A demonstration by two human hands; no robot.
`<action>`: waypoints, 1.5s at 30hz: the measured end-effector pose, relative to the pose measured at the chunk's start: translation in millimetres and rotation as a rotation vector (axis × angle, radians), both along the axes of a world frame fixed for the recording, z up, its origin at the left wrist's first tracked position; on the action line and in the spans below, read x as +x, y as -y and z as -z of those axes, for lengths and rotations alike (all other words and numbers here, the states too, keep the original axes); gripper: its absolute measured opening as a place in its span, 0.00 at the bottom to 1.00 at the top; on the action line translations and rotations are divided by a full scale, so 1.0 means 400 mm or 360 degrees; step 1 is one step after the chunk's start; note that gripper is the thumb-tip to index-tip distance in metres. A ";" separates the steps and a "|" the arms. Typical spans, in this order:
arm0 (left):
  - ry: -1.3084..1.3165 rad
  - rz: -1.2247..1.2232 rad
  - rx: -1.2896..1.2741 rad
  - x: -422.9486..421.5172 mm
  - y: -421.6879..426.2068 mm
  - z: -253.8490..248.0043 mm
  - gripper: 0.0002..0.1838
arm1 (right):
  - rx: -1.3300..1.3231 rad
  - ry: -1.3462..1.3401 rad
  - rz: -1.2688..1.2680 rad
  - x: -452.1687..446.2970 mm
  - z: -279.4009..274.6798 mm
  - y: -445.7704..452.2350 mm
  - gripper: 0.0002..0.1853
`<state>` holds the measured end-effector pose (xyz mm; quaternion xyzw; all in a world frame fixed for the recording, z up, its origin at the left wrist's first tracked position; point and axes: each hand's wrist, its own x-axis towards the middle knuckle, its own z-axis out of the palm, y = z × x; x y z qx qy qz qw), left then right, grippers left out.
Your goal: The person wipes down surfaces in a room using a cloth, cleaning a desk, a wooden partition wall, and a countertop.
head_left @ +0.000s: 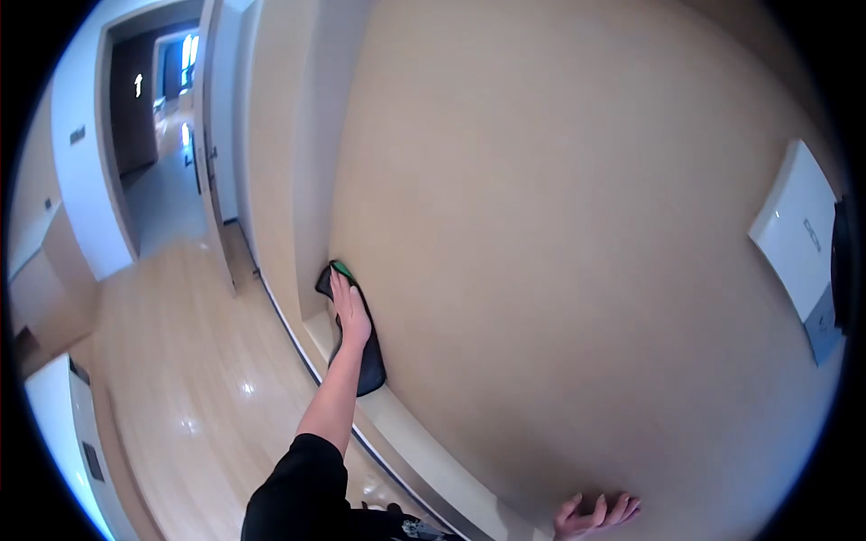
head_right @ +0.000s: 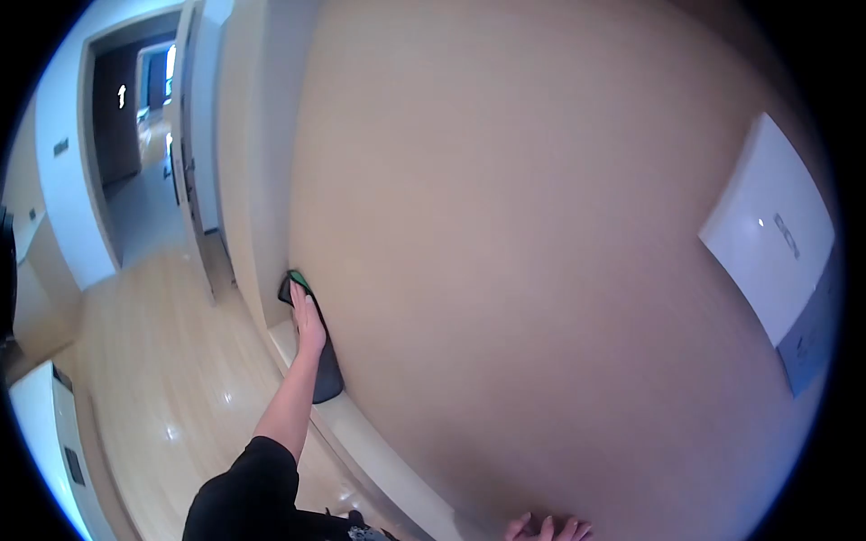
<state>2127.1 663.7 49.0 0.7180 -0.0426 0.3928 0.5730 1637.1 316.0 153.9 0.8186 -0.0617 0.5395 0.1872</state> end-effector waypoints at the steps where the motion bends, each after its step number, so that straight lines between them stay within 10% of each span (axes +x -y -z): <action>1: -0.0001 -0.0001 0.0125 -0.018 -0.004 -0.092 0.33 | -0.0173 0.0167 0.0086 0.007 0.010 0.014 0.24; 11: 0.0877 -0.0160 0.0555 0.190 -0.115 -0.951 0.31 | -0.0128 0.0138 0.0103 0.002 0.018 0.016 0.21; 19: 0.0806 -0.0106 0.0308 0.180 -0.063 -1.286 0.36 | -0.0147 0.0194 0.0042 0.018 0.009 0.012 0.19; 34: 0.1622 -0.0141 0.0909 -0.461 0.333 -1.230 0.29 | -0.0064 0.0228 0.0038 0.017 0.005 -0.004 0.17; 45: 0.1753 0.0203 0.1129 -0.534 0.361 -1.164 0.28 | -0.0052 0.0157 0.0018 0.004 0.013 0.006 0.15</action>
